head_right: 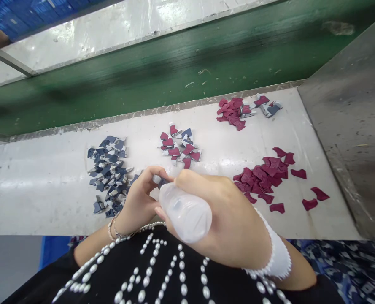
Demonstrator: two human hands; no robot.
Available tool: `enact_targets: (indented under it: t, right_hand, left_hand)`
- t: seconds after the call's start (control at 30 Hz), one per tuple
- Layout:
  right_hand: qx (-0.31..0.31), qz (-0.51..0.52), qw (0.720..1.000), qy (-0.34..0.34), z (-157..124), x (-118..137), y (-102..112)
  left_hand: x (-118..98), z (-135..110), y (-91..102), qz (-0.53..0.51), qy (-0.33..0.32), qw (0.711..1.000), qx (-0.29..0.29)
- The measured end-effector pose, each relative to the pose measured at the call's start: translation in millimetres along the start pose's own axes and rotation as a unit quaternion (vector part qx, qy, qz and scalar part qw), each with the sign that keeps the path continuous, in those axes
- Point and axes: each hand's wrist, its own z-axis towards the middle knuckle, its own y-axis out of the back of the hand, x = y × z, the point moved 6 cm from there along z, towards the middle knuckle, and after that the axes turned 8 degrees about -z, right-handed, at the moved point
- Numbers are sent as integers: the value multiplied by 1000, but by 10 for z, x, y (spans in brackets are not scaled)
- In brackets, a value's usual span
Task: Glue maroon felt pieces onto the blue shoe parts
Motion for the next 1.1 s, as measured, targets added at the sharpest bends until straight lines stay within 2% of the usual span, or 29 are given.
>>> enact_targets:
  t: [0.47, 0.83, 1.1]
  right_hand:
    - [40, -15, 999, -8, -73, 0, 1]
    - [66, -1, 998, -11, -22, -2, 0]
    - [93, -28, 995, 9, -35, 13, 39]
  left_hand:
    - [-5, 5, -10, 0, -8, 1000, 5]
    - [-25, 9, -28, 57, -29, 998, 18]
    - [-60, 13, 29, 94, -57, 994, -7]
